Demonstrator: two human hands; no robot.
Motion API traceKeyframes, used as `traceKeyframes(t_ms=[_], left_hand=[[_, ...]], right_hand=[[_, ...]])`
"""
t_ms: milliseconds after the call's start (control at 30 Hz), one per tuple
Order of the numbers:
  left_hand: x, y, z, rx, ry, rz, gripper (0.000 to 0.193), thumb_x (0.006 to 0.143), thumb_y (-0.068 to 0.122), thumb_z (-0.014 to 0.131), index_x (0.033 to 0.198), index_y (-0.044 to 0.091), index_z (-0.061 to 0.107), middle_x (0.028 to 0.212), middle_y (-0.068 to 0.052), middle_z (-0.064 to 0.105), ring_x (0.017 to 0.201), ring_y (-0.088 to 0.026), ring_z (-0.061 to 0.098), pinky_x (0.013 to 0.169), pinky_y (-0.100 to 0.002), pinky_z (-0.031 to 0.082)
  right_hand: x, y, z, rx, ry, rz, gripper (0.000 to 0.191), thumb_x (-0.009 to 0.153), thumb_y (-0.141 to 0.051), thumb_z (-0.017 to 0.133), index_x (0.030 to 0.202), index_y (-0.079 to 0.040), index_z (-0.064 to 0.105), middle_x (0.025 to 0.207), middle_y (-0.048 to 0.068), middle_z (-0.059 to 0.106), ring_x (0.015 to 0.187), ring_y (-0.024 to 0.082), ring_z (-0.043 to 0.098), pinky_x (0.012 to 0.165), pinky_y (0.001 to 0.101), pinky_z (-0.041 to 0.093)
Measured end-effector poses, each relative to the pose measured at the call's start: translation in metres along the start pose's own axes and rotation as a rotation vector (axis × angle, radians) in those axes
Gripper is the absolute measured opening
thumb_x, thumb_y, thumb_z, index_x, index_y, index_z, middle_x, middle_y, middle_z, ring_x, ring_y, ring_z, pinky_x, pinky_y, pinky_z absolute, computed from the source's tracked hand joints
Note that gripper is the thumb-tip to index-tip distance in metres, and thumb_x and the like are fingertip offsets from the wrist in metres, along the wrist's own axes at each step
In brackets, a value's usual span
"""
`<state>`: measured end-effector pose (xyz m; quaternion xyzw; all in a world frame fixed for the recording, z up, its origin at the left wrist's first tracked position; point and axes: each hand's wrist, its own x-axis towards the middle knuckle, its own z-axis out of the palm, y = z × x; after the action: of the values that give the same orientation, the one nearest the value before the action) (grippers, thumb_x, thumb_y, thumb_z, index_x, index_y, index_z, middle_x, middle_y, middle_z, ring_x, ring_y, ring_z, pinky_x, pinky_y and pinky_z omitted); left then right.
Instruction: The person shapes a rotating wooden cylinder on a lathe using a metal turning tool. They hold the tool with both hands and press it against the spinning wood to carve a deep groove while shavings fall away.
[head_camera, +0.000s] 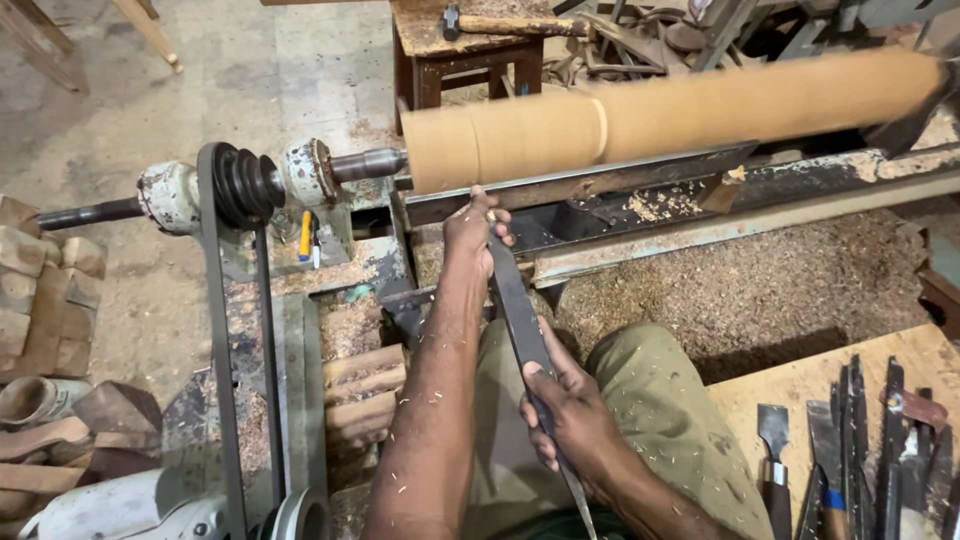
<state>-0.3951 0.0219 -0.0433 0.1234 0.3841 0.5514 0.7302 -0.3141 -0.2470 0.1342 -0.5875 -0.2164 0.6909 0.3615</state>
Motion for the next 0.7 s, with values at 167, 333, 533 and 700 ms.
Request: traceKeyframes(t_ms=[167,333,533,700], left_hand=[[0.0,0.003,0.001,-0.02,-0.007,-0.013,0.044,0.1,0.04,0.062,0.105,-0.003,0.061,0.069,-0.013,0.061,0.049,-0.017,0.05,0.044,-0.035,0.044],[-0.002,0.007,0.003,-0.016,0.007,-0.021,0.045,0.099,0.041,0.062,0.105,-0.004,0.061,0.069,-0.013,0.061,0.049,-0.017,0.05,0.044,-0.035,0.044],[-0.003,0.01,0.006,0.002,0.036,-0.029,0.045,0.099,0.04,0.063,0.104,-0.004,0.06,0.069,-0.014,0.061,0.049,-0.018,0.049,0.044,-0.035,0.044],[-0.002,0.011,0.006,0.023,0.057,-0.031,0.045,0.099,0.04,0.063,0.102,-0.005,0.062,0.069,-0.013,0.061,0.048,-0.017,0.049,0.044,-0.035,0.045]], right_hand=[[0.003,-0.002,0.0,0.0,-0.004,-0.002,0.074,0.098,-0.018,0.05,0.162,-0.041,0.021,0.057,0.003,0.05,0.034,0.011,0.039,0.029,0.0274,0.034],[0.005,-0.002,0.001,0.003,-0.014,-0.014,0.073,0.099,-0.019,0.05,0.163,-0.04,0.021,0.058,0.003,0.05,0.034,0.01,0.039,0.029,0.0267,0.034],[0.008,0.0,0.0,0.013,-0.031,-0.017,0.074,0.099,-0.02,0.051,0.163,-0.04,0.02,0.059,0.003,0.051,0.034,0.01,0.039,0.029,0.0268,0.034],[0.011,0.0,0.001,0.0,-0.033,-0.02,0.074,0.099,-0.021,0.05,0.163,-0.04,0.018,0.059,0.004,0.051,0.034,0.011,0.04,0.029,0.027,0.035]])
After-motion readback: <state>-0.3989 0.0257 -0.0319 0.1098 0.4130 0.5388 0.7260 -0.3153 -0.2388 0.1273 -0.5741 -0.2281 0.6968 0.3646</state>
